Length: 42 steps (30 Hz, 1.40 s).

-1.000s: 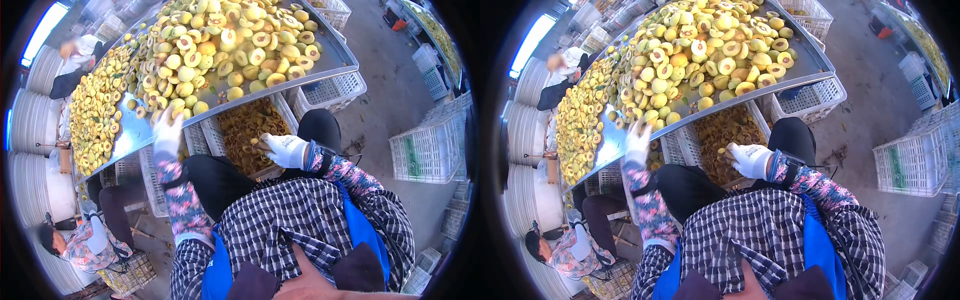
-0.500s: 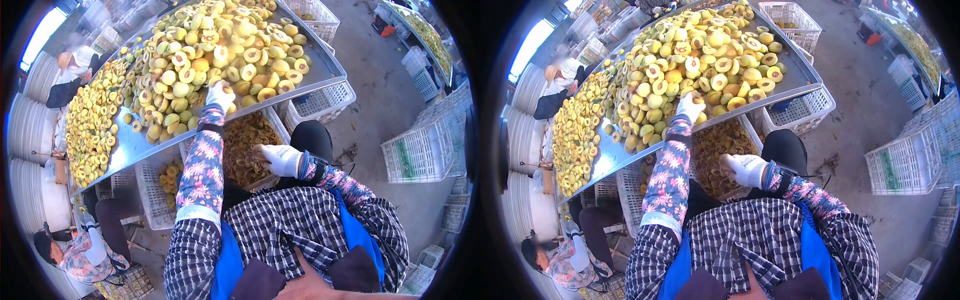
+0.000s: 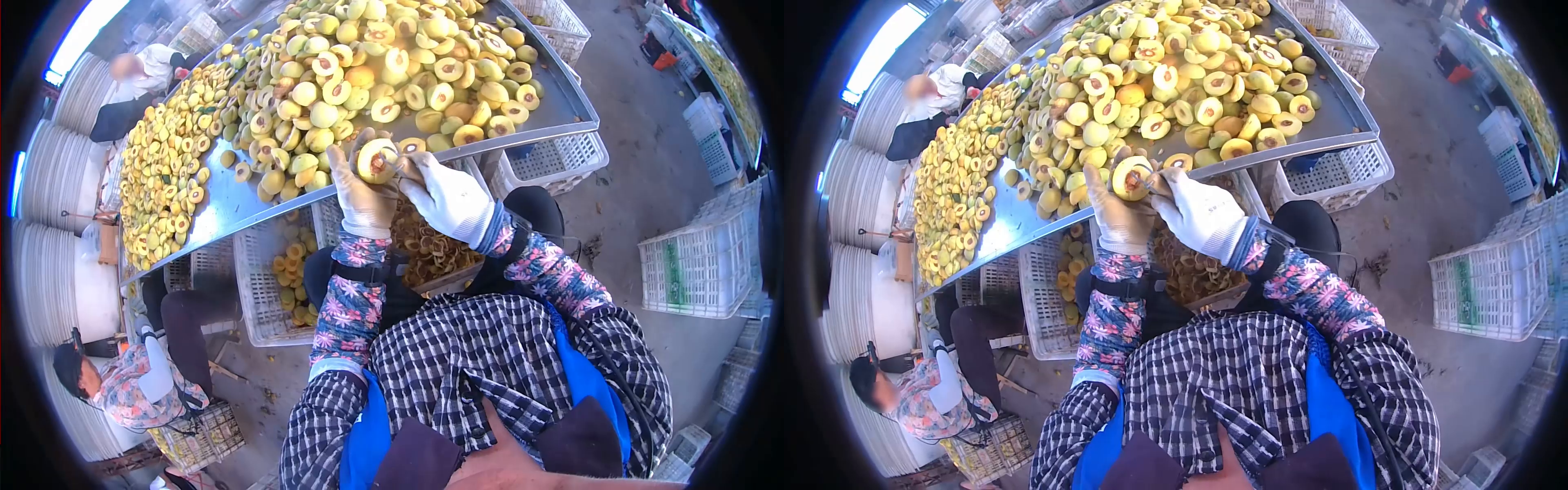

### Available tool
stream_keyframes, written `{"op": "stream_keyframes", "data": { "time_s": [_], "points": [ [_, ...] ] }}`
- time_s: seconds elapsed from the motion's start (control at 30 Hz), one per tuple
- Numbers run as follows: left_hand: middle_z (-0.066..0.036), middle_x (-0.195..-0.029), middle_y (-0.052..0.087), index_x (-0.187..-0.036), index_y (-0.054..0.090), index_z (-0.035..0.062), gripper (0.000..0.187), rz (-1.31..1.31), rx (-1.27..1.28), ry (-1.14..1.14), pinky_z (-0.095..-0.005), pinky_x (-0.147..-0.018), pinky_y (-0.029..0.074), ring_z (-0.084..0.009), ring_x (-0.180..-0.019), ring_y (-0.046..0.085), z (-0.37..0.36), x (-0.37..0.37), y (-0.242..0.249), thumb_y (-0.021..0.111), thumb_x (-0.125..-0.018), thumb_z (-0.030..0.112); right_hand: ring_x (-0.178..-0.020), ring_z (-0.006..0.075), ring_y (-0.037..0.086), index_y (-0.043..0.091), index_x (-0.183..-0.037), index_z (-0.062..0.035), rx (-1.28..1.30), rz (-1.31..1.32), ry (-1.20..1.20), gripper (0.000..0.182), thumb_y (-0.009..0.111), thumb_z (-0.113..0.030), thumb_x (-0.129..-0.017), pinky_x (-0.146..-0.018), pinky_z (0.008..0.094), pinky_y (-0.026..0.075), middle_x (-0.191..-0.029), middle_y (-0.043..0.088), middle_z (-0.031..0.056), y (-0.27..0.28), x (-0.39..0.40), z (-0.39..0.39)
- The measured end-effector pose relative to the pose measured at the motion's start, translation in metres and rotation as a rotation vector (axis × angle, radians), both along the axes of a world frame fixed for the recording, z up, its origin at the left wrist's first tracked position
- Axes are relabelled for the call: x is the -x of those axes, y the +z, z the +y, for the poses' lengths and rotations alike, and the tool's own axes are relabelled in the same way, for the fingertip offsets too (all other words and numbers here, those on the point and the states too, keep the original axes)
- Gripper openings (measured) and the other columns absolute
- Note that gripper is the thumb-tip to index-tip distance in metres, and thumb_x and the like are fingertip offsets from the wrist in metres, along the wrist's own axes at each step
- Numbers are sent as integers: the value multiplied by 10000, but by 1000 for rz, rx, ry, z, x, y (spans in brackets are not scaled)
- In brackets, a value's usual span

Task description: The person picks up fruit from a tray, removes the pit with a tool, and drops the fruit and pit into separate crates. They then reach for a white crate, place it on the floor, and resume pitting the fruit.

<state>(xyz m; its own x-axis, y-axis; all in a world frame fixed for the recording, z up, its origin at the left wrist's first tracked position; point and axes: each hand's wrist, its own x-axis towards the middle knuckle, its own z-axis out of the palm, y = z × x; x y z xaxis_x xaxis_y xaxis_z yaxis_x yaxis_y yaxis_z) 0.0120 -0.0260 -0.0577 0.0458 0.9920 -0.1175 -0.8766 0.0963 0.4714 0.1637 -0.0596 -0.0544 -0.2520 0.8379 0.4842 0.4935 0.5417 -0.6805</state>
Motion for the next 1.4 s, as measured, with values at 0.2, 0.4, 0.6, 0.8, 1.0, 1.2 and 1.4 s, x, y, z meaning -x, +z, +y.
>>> {"op": "stream_keyframes", "data": {
  "time_s": [0.2, 0.4, 0.6, 0.8, 1.0, 1.2, 1.4],
  "points": [
    [-161, -1024, 606, -1029, 570, 19, 647, 94, 49, 210, -437, -893, 510, -310, -946, 590, -7, -22, 9, 508, -868, 643, -596, 347, 632, 507, -1086, 35, -103, -147, -84, 367, 603, -258, -888, -518, 420, 503, -677, 621, 183, -8, 7, -9],
    [-154, -991, 600, -991, 559, 21, 664, 196, 57, 161, -445, -890, 513, -305, -933, 597, -17, -20, 13, 503, -855, 668, -640, 361, 637, 491, -1135, 56, -212, -204, 107, 396, 594, -235, -888, -570, 426, 515, -718, 629, 204, -9, -2, -9],
    [-181, -1097, 592, -1062, 549, 30, 591, 76, 27, 85, -476, -933, 481, -333, -1035, 575, -16, -14, 4, 512, -888, 594, -695, 370, 632, 415, -1202, 108, 85, -53, 86, 475, 611, -185, -884, -600, 407, 510, -784, 633, 213, -21, 3, -4],
    [-182, -1224, 561, -1209, 535, 60, 372, -204, -174, -121, -467, -1018, 419, -361, -1166, 520, -14, -2, -17, 611, -878, 212, -636, 368, 633, 478, -1153, 66, -201, -198, -9, 441, 625, -249, -883, -567, 429, 507, -696, 625, 213, -27, -20, 8],
    [-154, -1197, 579, -1222, 492, 39, 432, 2, -68, -128, -392, -996, 441, -274, -1124, 557, -20, -7, -18, 475, -982, 398, -623, 347, 643, 504, -1093, -1, -140, -216, -28, 352, 625, -253, -878, -533, 422, 506, -701, 633, 186, 1, -18, -7],
    [-147, -1146, 602, -1194, 529, 43, 579, 84, 16, -63, -401, -953, 456, -271, -1057, 570, -16, -16, -24, 414, -955, 557, -677, 348, 647, 484, -1109, -1, 16, -363, 39, 357, 562, -284, -906, -584, 435, 518, -795, 642, 191, 6, -14, -8],
    [-137, -1065, 632, -1150, 558, 22, 630, 171, 120, -66, -370, -901, 489, -249, -970, 610, -23, -12, -27, 418, -935, 598, -666, 353, 643, 479, -1044, -24, 47, -427, 107, 296, 542, -281, -911, -583, 436, 517, -786, 642, 185, -8, -20, -5]
  ]
}}
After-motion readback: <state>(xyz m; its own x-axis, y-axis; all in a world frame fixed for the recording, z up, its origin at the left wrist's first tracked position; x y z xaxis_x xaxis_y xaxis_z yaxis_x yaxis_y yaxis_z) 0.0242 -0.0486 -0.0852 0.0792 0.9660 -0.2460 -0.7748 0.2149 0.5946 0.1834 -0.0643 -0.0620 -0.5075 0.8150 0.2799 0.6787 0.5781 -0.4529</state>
